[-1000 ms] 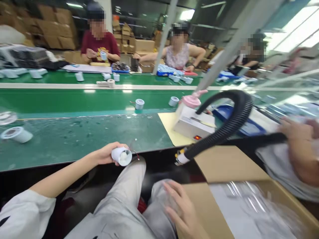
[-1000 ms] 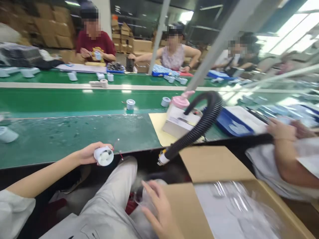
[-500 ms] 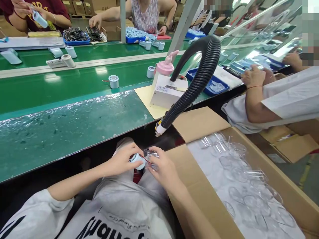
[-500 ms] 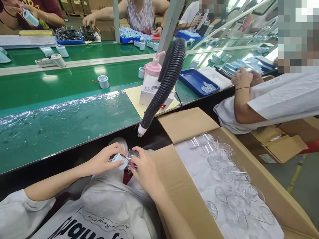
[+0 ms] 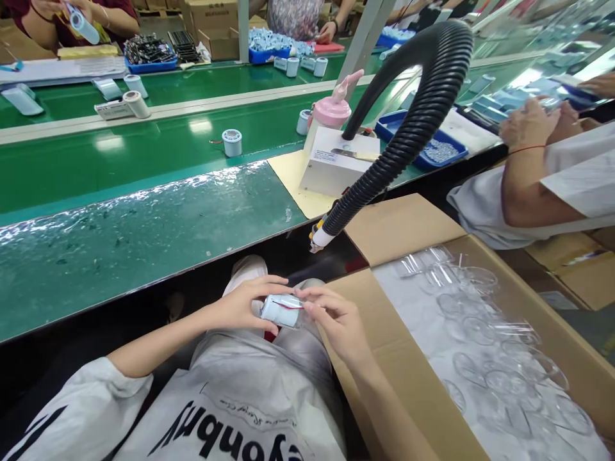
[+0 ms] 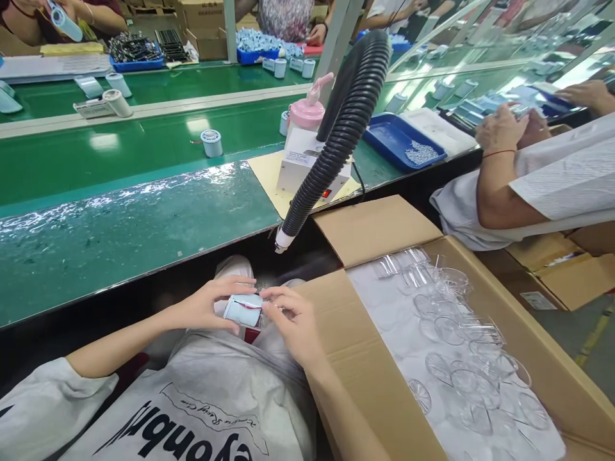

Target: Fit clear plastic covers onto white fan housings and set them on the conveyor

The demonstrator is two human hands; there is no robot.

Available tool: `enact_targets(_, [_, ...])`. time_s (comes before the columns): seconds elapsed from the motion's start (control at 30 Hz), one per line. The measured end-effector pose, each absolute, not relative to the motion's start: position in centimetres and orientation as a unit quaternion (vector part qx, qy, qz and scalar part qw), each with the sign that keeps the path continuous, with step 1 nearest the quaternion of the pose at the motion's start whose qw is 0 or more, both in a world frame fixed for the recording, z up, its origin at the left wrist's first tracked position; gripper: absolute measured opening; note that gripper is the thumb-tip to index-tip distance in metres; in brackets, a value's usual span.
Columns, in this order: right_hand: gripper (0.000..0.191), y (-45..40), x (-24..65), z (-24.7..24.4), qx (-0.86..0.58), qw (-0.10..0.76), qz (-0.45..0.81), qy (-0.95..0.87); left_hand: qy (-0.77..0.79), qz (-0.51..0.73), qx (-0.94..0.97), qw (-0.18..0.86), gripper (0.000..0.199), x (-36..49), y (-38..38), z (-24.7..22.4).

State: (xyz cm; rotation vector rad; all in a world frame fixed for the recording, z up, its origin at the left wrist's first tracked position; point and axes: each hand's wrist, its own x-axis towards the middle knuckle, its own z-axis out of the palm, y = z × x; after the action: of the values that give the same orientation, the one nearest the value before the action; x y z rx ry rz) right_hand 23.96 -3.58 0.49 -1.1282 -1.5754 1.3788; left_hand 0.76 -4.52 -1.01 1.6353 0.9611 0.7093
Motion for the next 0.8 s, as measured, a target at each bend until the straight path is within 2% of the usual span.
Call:
enact_targets(0.07, [0.040,-3.5,24.2,0.3,-0.427,0.381,0.565,-0.595,0.410,0.292,0.654,0.565,0.067,1.0,-4.8,-0.5])
enact_targets(0.13, [0.031,-3.5,24.5,0.1,-0.395,0.384,0.567,-0.612,0.422,0.305,0.599,0.609,0.066,1.3,-5.0,-0.2])
enact_targets(0.2, [0.022,-3.8,24.9,0.0,-0.360,0.374,0.527,-0.673,0.419,0.328,0.528,0.662,0.068,1.5,-5.3,-0.1])
enact_targets(0.33, [0.030,-4.5,25.5,-0.2,-0.321,0.345,0.404,-0.784,0.406,0.330,0.450,0.724,0.074,1.4,-5.8,-0.2])
enact_targets(0.5, [0.034,-4.6,25.9,0.0,-0.332,0.323,0.398,-0.792,0.394,0.309,0.525,0.688,0.081,0.9,-5.8,0.4])
enact_targets(0.8, [0.044,-4.6,25.3,0.6,-0.345,0.329,0.538,-0.695,0.367,0.297,0.638,0.609,0.078,0.3,-5.8,1.4])
